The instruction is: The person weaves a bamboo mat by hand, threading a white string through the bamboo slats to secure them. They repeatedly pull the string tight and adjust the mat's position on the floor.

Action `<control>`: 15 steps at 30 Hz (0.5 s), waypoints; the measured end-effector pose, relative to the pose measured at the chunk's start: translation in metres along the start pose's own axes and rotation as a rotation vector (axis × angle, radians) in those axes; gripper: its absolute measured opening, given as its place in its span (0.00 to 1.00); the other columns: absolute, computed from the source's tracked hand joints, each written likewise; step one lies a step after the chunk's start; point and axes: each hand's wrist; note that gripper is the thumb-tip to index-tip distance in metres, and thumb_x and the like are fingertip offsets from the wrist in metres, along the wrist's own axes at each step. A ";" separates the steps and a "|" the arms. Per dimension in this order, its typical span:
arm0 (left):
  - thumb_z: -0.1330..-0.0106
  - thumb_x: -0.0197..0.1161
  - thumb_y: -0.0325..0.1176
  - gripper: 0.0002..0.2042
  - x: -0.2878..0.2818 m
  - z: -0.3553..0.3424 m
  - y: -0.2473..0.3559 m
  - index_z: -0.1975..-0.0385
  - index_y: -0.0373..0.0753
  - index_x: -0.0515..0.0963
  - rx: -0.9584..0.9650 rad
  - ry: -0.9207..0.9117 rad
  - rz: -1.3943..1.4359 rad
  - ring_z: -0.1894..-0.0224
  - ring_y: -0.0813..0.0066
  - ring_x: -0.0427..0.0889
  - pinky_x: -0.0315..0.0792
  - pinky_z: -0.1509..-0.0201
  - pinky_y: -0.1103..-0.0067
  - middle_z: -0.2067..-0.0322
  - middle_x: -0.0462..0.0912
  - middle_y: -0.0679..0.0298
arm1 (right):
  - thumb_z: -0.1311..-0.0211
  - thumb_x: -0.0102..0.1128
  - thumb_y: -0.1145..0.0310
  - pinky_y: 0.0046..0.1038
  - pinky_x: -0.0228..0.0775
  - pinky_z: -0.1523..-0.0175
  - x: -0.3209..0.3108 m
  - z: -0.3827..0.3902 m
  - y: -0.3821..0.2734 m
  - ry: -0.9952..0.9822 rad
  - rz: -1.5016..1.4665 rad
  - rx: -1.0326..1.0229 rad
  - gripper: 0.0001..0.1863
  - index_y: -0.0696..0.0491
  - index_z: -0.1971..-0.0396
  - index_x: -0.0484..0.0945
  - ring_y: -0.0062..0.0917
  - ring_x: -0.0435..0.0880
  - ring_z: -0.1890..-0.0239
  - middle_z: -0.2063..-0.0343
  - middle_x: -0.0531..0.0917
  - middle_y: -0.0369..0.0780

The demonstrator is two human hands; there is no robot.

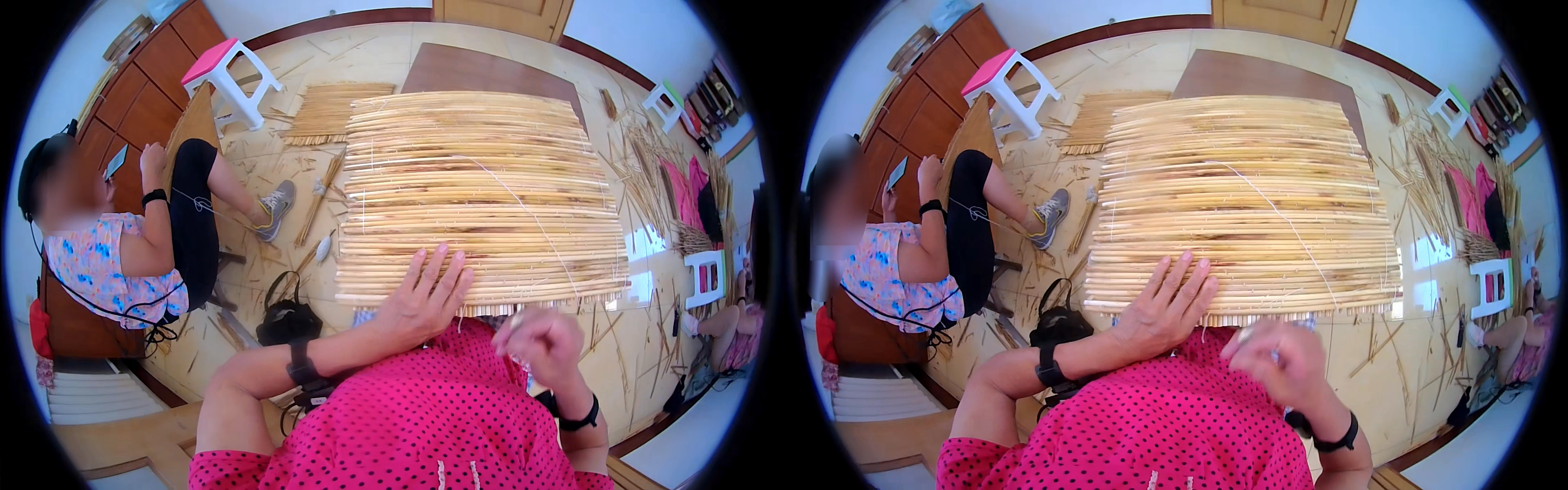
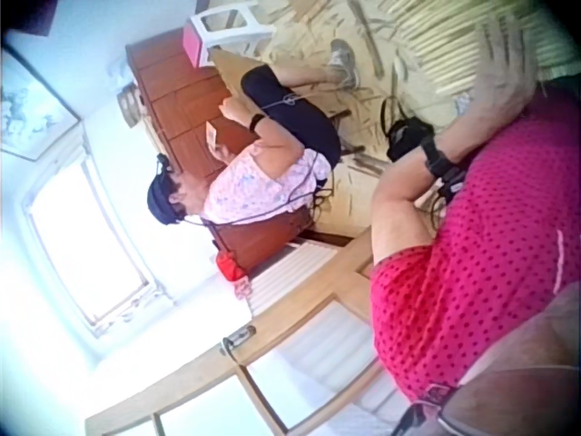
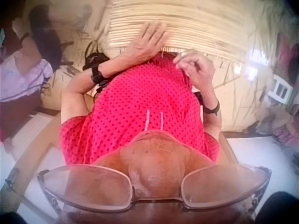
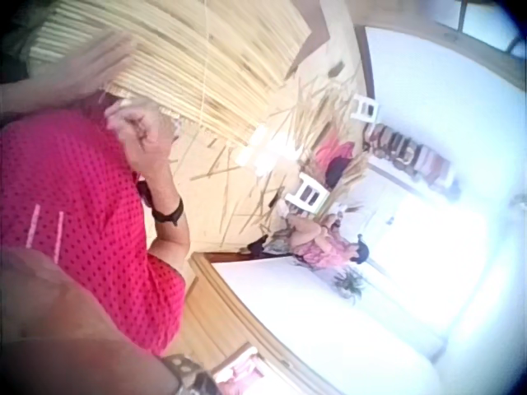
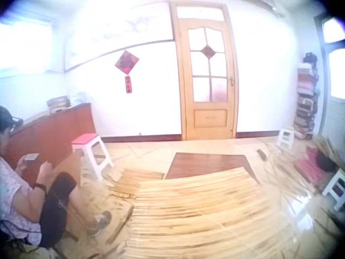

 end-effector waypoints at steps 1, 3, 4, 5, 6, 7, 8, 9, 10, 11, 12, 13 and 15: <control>0.35 0.54 0.35 0.23 -0.002 0.001 -0.003 0.42 0.31 0.72 -0.005 0.023 -0.009 0.36 0.43 0.72 0.66 0.33 0.54 0.40 0.73 0.44 | 0.42 0.68 0.74 0.25 0.77 0.64 0.001 -0.002 -0.013 -0.153 0.120 -0.093 0.03 0.53 0.69 0.81 0.28 0.87 0.71 0.70 0.87 0.39; 0.36 0.55 0.33 0.22 -0.011 0.004 -0.014 0.43 0.31 0.72 -0.011 0.069 -0.028 0.38 0.46 0.74 0.68 0.34 0.57 0.42 0.75 0.45 | 0.42 0.69 0.72 0.24 0.77 0.63 0.007 0.003 -0.018 -0.277 0.086 -0.040 0.04 0.52 0.68 0.82 0.28 0.87 0.69 0.70 0.87 0.39; 0.37 0.56 0.31 0.21 -0.020 0.003 -0.023 0.43 0.30 0.73 -0.043 0.113 0.028 0.39 0.48 0.76 0.69 0.34 0.60 0.43 0.76 0.46 | 0.42 0.70 0.72 0.24 0.77 0.63 0.010 0.005 -0.021 -0.342 0.068 -0.009 0.04 0.51 0.68 0.82 0.27 0.87 0.68 0.70 0.87 0.39; 0.37 0.57 0.29 0.21 -0.031 0.000 -0.033 0.44 0.30 0.73 -0.075 0.157 0.085 0.40 0.50 0.77 0.71 0.35 0.63 0.44 0.78 0.47 | 0.42 0.70 0.71 0.25 0.77 0.63 0.012 0.004 -0.018 -0.374 0.088 0.001 0.05 0.52 0.68 0.82 0.27 0.87 0.68 0.70 0.86 0.39; 0.38 0.58 0.27 0.21 -0.039 -0.002 -0.045 0.45 0.30 0.74 -0.108 0.204 0.133 0.41 0.52 0.79 0.72 0.36 0.66 0.46 0.79 0.47 | 0.42 0.69 0.71 0.25 0.76 0.63 0.014 0.003 -0.013 -0.374 0.095 0.031 0.05 0.53 0.68 0.82 0.28 0.86 0.69 0.70 0.86 0.39; 0.38 0.60 0.23 0.19 -0.039 -0.003 -0.058 0.46 0.31 0.75 -0.152 0.334 0.182 0.49 0.55 0.84 0.78 0.46 0.71 0.50 0.82 0.49 | 0.41 0.69 0.71 0.25 0.76 0.64 0.015 0.004 -0.009 -0.369 0.108 0.063 0.05 0.53 0.68 0.81 0.28 0.86 0.69 0.70 0.86 0.40; 0.37 0.60 0.24 0.19 -0.044 -0.004 -0.069 0.45 0.31 0.75 -0.249 0.375 0.256 0.50 0.55 0.84 0.78 0.46 0.71 0.51 0.83 0.50 | 0.41 0.69 0.70 0.25 0.76 0.64 0.016 0.003 -0.004 -0.364 0.122 0.095 0.06 0.54 0.68 0.81 0.29 0.86 0.69 0.70 0.86 0.40; 0.36 0.59 0.25 0.18 -0.055 -0.002 -0.080 0.45 0.31 0.75 -0.352 0.405 0.313 0.51 0.55 0.84 0.77 0.47 0.72 0.52 0.83 0.51 | 0.41 0.68 0.71 0.24 0.76 0.64 0.018 0.001 0.004 -0.358 0.129 0.109 0.05 0.55 0.68 0.81 0.28 0.86 0.70 0.71 0.86 0.39; 0.35 0.59 0.27 0.18 -0.063 -0.003 -0.092 0.44 0.32 0.74 -0.447 0.443 0.380 0.52 0.55 0.84 0.77 0.48 0.72 0.54 0.84 0.51 | 0.40 0.68 0.71 0.24 0.76 0.64 0.018 -0.002 0.010 -0.343 0.145 0.127 0.05 0.55 0.68 0.80 0.27 0.86 0.70 0.71 0.86 0.39; 0.33 0.60 0.28 0.17 -0.072 -0.006 -0.103 0.45 0.32 0.75 -0.571 0.441 0.434 0.55 0.59 0.85 0.76 0.50 0.74 0.56 0.84 0.53 | 0.39 0.67 0.72 0.23 0.76 0.64 0.018 -0.004 0.016 -0.329 0.162 0.145 0.05 0.56 0.68 0.80 0.26 0.86 0.71 0.71 0.86 0.39; 0.32 0.60 0.29 0.16 -0.083 -0.008 -0.116 0.46 0.32 0.76 -0.701 0.440 0.474 0.58 0.63 0.85 0.76 0.53 0.76 0.58 0.85 0.55 | 0.39 0.67 0.72 0.23 0.76 0.64 0.018 -0.008 0.023 -0.305 0.135 0.221 0.05 0.56 0.68 0.80 0.24 0.86 0.71 0.72 0.86 0.39; 0.31 0.61 0.30 0.14 -0.095 -0.008 -0.130 0.47 0.33 0.77 -0.832 0.445 0.506 0.62 0.66 0.86 0.76 0.56 0.78 0.60 0.86 0.57 | 0.38 0.66 0.72 0.23 0.76 0.64 0.018 -0.012 0.031 -0.286 0.106 0.290 0.05 0.57 0.68 0.79 0.22 0.85 0.71 0.72 0.86 0.38; 0.29 0.60 0.31 0.12 -0.083 -0.005 -0.163 0.50 0.32 0.78 -0.773 0.734 0.731 0.62 0.76 0.83 0.74 0.57 0.80 0.61 0.86 0.61 | 0.37 0.65 0.73 0.23 0.76 0.64 0.021 -0.022 0.046 -0.253 0.009 0.403 0.04 0.57 0.68 0.79 0.19 0.85 0.70 0.73 0.85 0.37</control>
Point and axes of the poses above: each hand's wrist, its own z-axis away from the middle knuckle, its own x-axis out of the palm, y = z × x
